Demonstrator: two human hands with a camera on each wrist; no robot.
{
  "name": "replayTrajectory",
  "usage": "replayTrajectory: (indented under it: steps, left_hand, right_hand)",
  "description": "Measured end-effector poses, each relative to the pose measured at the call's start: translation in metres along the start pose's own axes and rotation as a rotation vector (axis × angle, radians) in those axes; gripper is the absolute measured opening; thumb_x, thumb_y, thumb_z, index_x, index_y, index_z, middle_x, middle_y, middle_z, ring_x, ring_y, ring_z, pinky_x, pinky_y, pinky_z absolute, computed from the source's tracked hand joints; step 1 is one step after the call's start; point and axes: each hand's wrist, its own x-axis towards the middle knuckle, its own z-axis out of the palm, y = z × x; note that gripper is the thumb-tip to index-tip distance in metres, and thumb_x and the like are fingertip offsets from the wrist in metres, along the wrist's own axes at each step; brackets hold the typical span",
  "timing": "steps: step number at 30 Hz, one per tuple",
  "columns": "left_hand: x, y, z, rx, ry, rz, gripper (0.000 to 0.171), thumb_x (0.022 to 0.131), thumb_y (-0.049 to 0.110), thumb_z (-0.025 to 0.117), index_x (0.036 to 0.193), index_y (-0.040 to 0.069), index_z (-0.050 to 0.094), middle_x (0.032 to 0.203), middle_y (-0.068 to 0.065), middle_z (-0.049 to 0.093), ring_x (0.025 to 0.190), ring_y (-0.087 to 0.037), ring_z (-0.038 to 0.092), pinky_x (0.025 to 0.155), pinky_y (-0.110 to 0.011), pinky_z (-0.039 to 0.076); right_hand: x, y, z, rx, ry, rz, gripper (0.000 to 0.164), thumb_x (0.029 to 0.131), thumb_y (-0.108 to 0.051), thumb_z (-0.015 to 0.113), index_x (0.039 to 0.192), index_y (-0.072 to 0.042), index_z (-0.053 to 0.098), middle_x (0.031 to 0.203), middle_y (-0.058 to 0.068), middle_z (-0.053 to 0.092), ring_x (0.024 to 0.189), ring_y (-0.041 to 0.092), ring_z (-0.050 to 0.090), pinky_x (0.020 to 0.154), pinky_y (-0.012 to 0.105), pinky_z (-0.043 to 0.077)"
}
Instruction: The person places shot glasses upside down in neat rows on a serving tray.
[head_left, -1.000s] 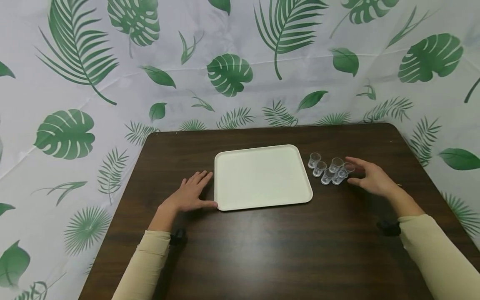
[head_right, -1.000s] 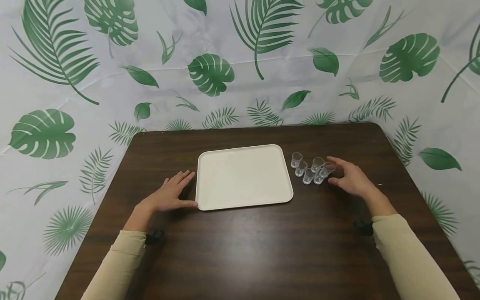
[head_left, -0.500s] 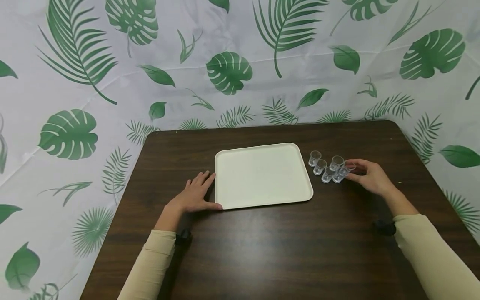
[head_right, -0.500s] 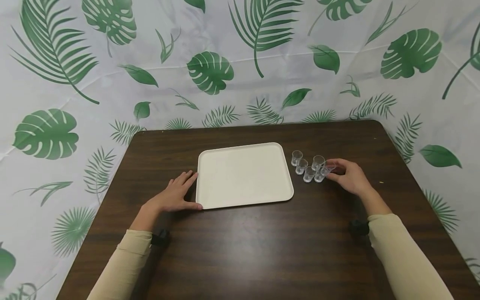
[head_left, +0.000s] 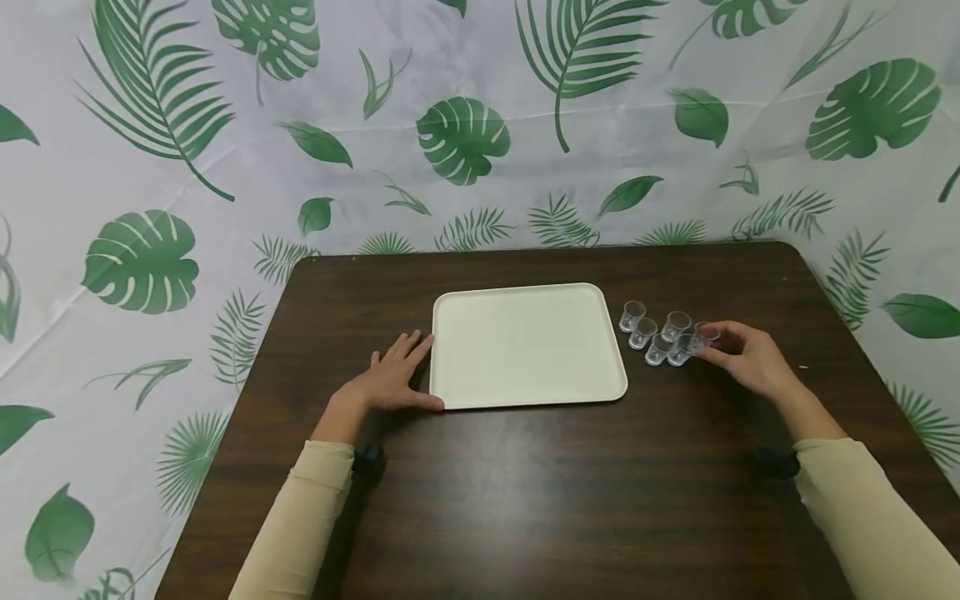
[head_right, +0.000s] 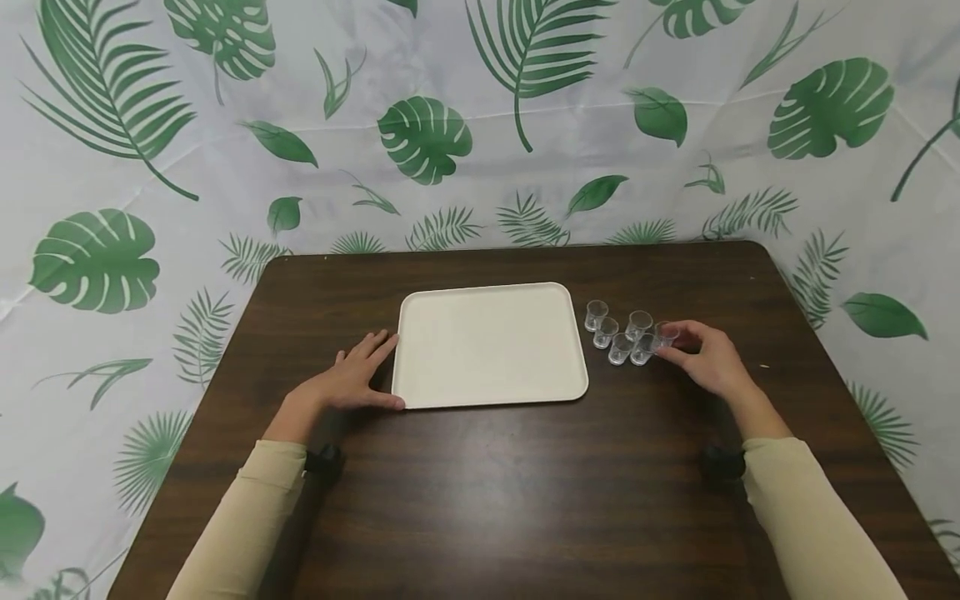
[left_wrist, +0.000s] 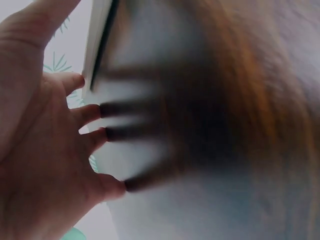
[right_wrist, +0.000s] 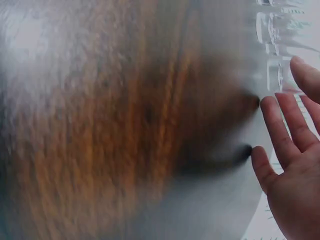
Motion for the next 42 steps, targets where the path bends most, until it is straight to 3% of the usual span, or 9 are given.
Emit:
replayTrajectory:
  steps: [3, 6, 10, 12, 16, 20, 26, 32, 42]
  left_hand:
    - [0.002, 0.004, -0.005, -0.007, -0.025, -0.021, 0.116, 0.078, 0.066, 0.071, 0.16, 0.018, 0.004, 0.164, -0.014, 0.0, 0.149, -0.036, -0.004, 0.104, -0.075, 0.005]
    - [0.003, 0.006, -0.009, -0.007, -0.028, -0.022, 0.116, 0.079, 0.064, 0.071, 0.16, 0.016, 0.004, 0.164, -0.016, 0.0, 0.149, -0.037, -0.004, 0.103, -0.076, 0.005]
    - [0.003, 0.007, -0.009, -0.013, -0.03, -0.022, 0.116, 0.079, 0.064, 0.072, 0.16, 0.016, 0.004, 0.164, -0.016, 0.0, 0.149, -0.037, -0.004, 0.103, -0.076, 0.005]
    - [0.003, 0.007, -0.007, -0.022, -0.033, -0.017, 0.116, 0.079, 0.064, 0.072, 0.16, 0.016, 0.004, 0.164, -0.016, 0.0, 0.148, -0.037, -0.004, 0.103, -0.076, 0.005]
    - [0.005, 0.009, -0.004, -0.034, -0.036, -0.013, 0.116, 0.078, 0.064, 0.072, 0.16, 0.016, 0.005, 0.164, -0.016, 0.0, 0.148, -0.037, -0.004, 0.103, -0.076, 0.005]
    - [0.003, 0.008, -0.002, -0.03, -0.034, -0.013, 0.117, 0.078, 0.064, 0.072, 0.16, 0.015, 0.006, 0.163, -0.017, 0.001, 0.148, -0.039, -0.003, 0.102, -0.077, 0.006]
    - [-0.001, 0.006, -0.002, -0.023, -0.024, -0.022, 0.117, 0.078, 0.064, 0.072, 0.16, 0.015, 0.006, 0.163, -0.018, 0.001, 0.148, -0.039, -0.001, 0.102, -0.077, 0.008]
    - [-0.001, 0.006, -0.004, -0.036, -0.015, -0.017, 0.117, 0.077, 0.065, 0.073, 0.16, 0.014, 0.008, 0.163, -0.018, 0.004, 0.148, -0.04, 0.001, 0.102, -0.077, 0.008]
    - [0.0, 0.001, -0.001, -0.044, -0.001, -0.032, 0.116, 0.077, 0.063, 0.074, 0.16, 0.015, 0.009, 0.163, -0.016, 0.004, 0.148, -0.039, 0.0, 0.102, -0.077, 0.007]
  right_hand:
    - [-0.002, -0.001, -0.008, 0.018, 0.054, -0.023, 0.04, 0.091, -0.023, 0.073, 0.12, 0.002, 0.061, 0.113, 0.023, 0.063, 0.087, -0.004, 0.055, 0.069, 0.011, 0.042]
    - [-0.001, -0.003, -0.014, 0.065, 0.103, -0.041, 0.037, 0.091, -0.017, 0.073, 0.117, 0.005, 0.06, 0.107, 0.01, 0.064, 0.082, -0.02, 0.049, 0.065, 0.007, 0.042]
    - [0.0, -0.016, -0.023, 0.128, 0.176, -0.044, 0.036, 0.09, -0.014, 0.073, 0.116, 0.006, 0.057, 0.1, -0.017, 0.056, 0.081, -0.018, 0.052, 0.064, 0.007, 0.044]
    - [0.0, -0.027, -0.026, 0.151, 0.228, -0.052, 0.037, 0.089, -0.013, 0.074, 0.117, 0.005, 0.057, 0.098, -0.022, 0.054, 0.081, -0.016, 0.052, 0.066, 0.006, 0.043]
    - [0.0, -0.057, -0.024, 0.215, 0.327, -0.129, 0.036, 0.087, -0.003, 0.074, 0.118, 0.005, 0.059, 0.101, -0.019, 0.056, 0.085, -0.009, 0.056, 0.07, 0.006, 0.043]
    - [0.006, -0.095, -0.011, 0.254, 0.321, -0.26, 0.038, 0.083, 0.006, 0.074, 0.119, 0.007, 0.061, 0.103, -0.004, 0.062, 0.089, -0.003, 0.058, 0.073, 0.008, 0.044]
    - [0.027, -0.148, 0.028, 0.096, 0.117, -0.329, 0.034, 0.09, -0.013, 0.073, 0.122, -0.005, 0.065, 0.107, 0.012, 0.066, 0.086, 0.013, 0.057, 0.072, 0.02, 0.047]
    - [0.043, -0.186, 0.09, 0.098, -0.072, -0.341, 0.037, 0.089, -0.016, 0.074, 0.123, -0.004, 0.065, 0.104, 0.012, 0.064, 0.089, 0.026, 0.061, 0.074, 0.042, 0.05]
    - [0.06, -0.232, 0.191, 0.128, -0.101, -0.184, 0.033, 0.081, -0.015, 0.08, 0.11, -0.007, 0.066, 0.098, 0.004, 0.068, 0.083, 0.019, 0.06, 0.072, 0.034, 0.047]
